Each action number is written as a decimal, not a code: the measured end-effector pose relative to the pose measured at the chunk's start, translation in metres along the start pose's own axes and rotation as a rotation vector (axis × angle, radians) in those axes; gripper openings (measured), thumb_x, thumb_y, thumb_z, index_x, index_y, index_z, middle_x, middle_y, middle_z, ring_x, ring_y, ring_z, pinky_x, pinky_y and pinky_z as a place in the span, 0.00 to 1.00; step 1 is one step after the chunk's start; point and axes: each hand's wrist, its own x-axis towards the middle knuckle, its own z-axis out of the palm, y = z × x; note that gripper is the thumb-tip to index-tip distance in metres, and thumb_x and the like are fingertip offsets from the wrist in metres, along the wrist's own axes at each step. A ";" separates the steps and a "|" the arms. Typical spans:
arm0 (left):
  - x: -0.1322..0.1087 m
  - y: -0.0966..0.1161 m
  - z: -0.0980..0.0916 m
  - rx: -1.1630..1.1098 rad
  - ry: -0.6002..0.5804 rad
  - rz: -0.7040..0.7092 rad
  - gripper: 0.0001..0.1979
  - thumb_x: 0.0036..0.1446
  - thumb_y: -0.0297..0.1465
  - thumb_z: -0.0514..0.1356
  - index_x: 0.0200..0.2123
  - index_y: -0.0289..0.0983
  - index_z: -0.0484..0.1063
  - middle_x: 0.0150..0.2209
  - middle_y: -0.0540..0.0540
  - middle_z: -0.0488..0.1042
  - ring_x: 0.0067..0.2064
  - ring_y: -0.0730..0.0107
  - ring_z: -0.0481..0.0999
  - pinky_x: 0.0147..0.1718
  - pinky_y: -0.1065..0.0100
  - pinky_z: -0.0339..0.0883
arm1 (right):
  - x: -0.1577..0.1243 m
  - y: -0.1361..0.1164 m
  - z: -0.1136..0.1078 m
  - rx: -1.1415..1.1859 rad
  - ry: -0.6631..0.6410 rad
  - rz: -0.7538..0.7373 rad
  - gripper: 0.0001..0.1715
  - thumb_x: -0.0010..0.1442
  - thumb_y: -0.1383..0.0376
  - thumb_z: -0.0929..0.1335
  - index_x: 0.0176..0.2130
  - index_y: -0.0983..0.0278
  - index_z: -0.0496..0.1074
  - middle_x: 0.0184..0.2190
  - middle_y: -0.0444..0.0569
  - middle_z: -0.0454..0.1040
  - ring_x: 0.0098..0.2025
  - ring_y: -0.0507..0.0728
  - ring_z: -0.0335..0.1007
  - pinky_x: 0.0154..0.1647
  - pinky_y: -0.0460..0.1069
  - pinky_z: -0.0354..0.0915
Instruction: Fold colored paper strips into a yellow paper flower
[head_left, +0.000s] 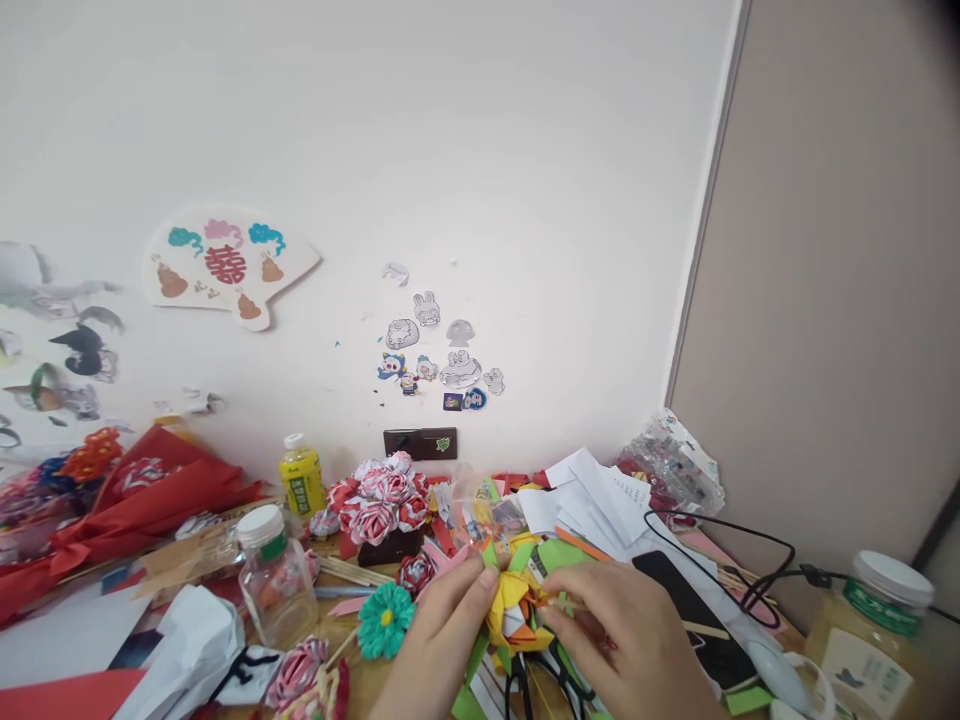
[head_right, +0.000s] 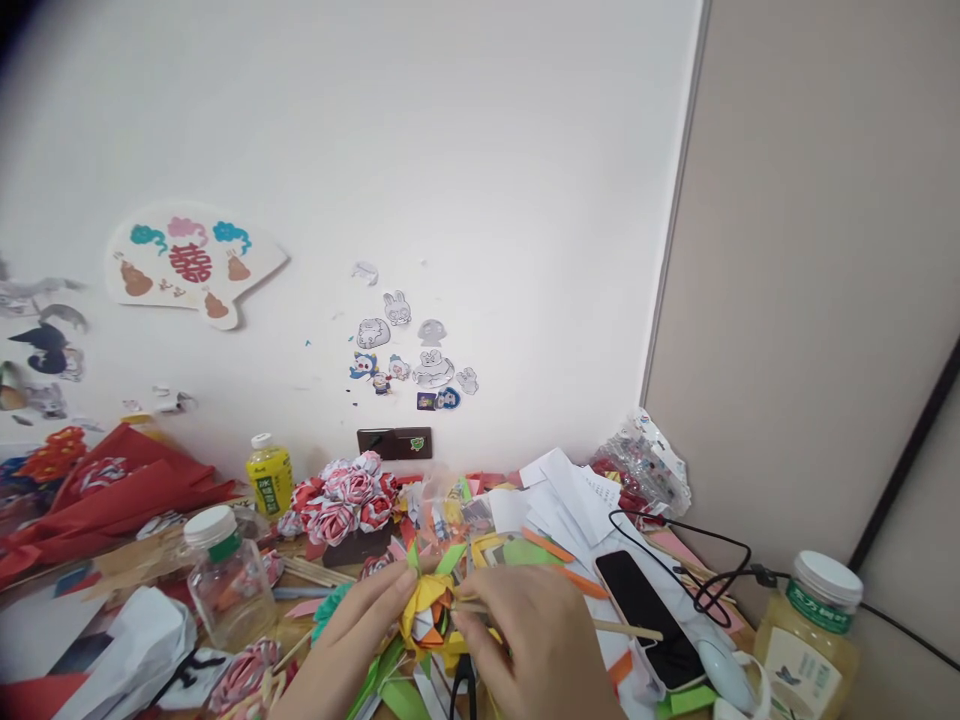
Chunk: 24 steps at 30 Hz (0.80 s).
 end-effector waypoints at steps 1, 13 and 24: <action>0.000 0.002 0.001 0.007 -0.010 0.002 0.17 0.52 0.43 0.56 0.35 0.38 0.77 0.39 0.46 0.78 0.47 0.58 0.72 0.50 0.65 0.63 | 0.000 -0.001 0.001 0.019 -0.008 -0.007 0.13 0.64 0.64 0.58 0.31 0.61 0.67 0.21 0.42 0.73 0.22 0.51 0.69 0.24 0.45 0.58; -0.001 0.007 0.004 0.011 -0.078 0.059 0.21 0.52 0.48 0.54 0.30 0.38 0.77 0.35 0.46 0.79 0.40 0.61 0.74 0.43 0.69 0.67 | -0.002 -0.001 0.009 0.126 -0.122 0.121 0.11 0.61 0.66 0.59 0.28 0.62 0.65 0.19 0.40 0.69 0.19 0.50 0.64 0.21 0.43 0.55; -0.002 0.002 0.006 -0.005 -0.053 0.023 0.20 0.50 0.46 0.57 0.35 0.38 0.77 0.38 0.46 0.79 0.45 0.58 0.74 0.46 0.66 0.67 | -0.002 0.000 0.009 0.309 -0.178 0.282 0.13 0.61 0.62 0.60 0.25 0.62 0.62 0.15 0.37 0.55 0.17 0.48 0.52 0.18 0.42 0.50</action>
